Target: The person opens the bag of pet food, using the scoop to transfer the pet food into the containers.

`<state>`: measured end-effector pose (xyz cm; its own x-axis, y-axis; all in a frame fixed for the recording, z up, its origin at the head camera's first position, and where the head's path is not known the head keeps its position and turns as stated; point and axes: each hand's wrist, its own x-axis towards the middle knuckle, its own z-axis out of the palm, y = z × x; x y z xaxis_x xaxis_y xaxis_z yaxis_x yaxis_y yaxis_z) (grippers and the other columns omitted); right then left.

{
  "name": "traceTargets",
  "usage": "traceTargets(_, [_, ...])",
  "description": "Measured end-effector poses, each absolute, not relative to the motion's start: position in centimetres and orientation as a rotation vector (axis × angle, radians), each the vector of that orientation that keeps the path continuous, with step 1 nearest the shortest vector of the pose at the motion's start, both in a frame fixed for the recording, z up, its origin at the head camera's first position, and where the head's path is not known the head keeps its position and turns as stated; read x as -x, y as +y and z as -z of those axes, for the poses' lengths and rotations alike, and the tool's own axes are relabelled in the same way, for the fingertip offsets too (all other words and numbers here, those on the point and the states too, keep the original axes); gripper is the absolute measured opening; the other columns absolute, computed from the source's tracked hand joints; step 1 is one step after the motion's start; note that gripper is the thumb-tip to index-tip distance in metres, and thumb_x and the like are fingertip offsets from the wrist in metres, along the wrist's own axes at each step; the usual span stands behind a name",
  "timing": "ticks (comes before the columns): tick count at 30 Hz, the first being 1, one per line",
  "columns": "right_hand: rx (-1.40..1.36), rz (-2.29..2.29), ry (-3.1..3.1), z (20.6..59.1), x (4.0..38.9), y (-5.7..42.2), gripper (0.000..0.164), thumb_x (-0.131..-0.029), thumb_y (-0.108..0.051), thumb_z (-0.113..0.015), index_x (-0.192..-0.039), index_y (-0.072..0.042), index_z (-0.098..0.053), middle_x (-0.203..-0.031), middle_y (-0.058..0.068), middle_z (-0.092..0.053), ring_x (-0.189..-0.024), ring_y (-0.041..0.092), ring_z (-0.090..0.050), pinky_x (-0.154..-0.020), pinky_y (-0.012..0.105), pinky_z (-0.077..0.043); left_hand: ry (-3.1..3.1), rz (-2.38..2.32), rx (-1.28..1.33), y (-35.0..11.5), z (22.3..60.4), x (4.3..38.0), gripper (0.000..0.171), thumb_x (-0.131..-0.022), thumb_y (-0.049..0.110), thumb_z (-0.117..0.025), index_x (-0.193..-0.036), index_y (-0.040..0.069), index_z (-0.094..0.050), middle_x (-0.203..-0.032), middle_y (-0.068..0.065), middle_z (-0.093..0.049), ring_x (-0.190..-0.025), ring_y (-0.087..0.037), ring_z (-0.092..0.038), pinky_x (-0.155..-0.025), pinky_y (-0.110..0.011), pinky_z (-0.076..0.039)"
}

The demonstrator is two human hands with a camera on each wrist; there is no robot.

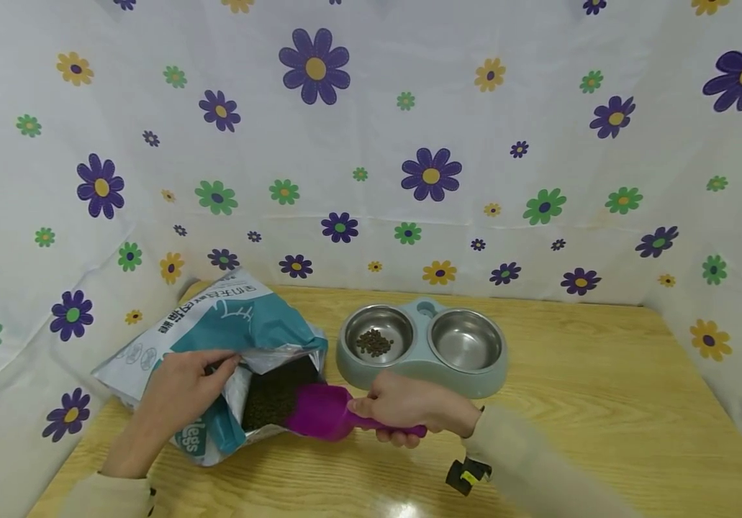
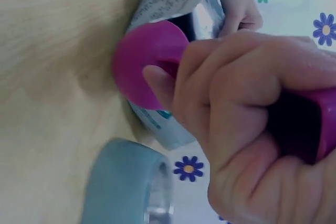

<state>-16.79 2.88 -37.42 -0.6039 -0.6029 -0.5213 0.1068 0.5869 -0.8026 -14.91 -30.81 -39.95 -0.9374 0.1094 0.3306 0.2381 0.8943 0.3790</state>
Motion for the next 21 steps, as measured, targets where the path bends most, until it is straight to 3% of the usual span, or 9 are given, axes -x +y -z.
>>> traceTargets(7, [0.382,1.194,1.894,39.8,16.7,2.7,0.044,-0.107,-0.035,-0.054,-0.081,-0.001,-0.065,-0.055,0.000,-0.050,-0.037,0.007,-0.035,-0.036,0.021,-0.031,-2.742,0.593,0.264,-30.8,40.0,14.8,0.020,-0.095,0.018,-0.071,-0.108,0.007,-0.081,-0.051,0.012,-0.053,-0.045,0.001,-0.035,-0.045,-0.023,-0.032])
traceTargets(12, [0.430,1.267,1.861,41.4,16.4,3.0,0.045,-0.107,-0.037,-0.052,-0.090,0.003,-0.067,-0.057,0.000,-0.053,-0.037,0.008,-0.037,-0.035,0.021,-0.032,-2.742,0.588,0.252,-30.8,40.1,14.7,0.019,-0.095,0.018,-0.071,-0.107,0.008,-0.082,-0.049,0.013,-0.047,-0.046,0.000,-0.034,-0.045,-0.023,-0.031])
traceTargets(21, [0.538,1.366,1.776,44.2,16.1,4.2,0.050,-0.109,-0.040,-0.048,-0.102,0.007,-0.065,-0.060,-0.002,-0.053,-0.039,0.007,-0.038,-0.035,0.021,-0.032,-2.731,0.585,0.261,-30.8,40.1,14.8,0.019,-0.095,0.017,-0.072,-0.107,0.007,-0.082,-0.054,0.010,-0.057,-0.046,0.000,-0.036,-0.045,-0.023,-0.031])
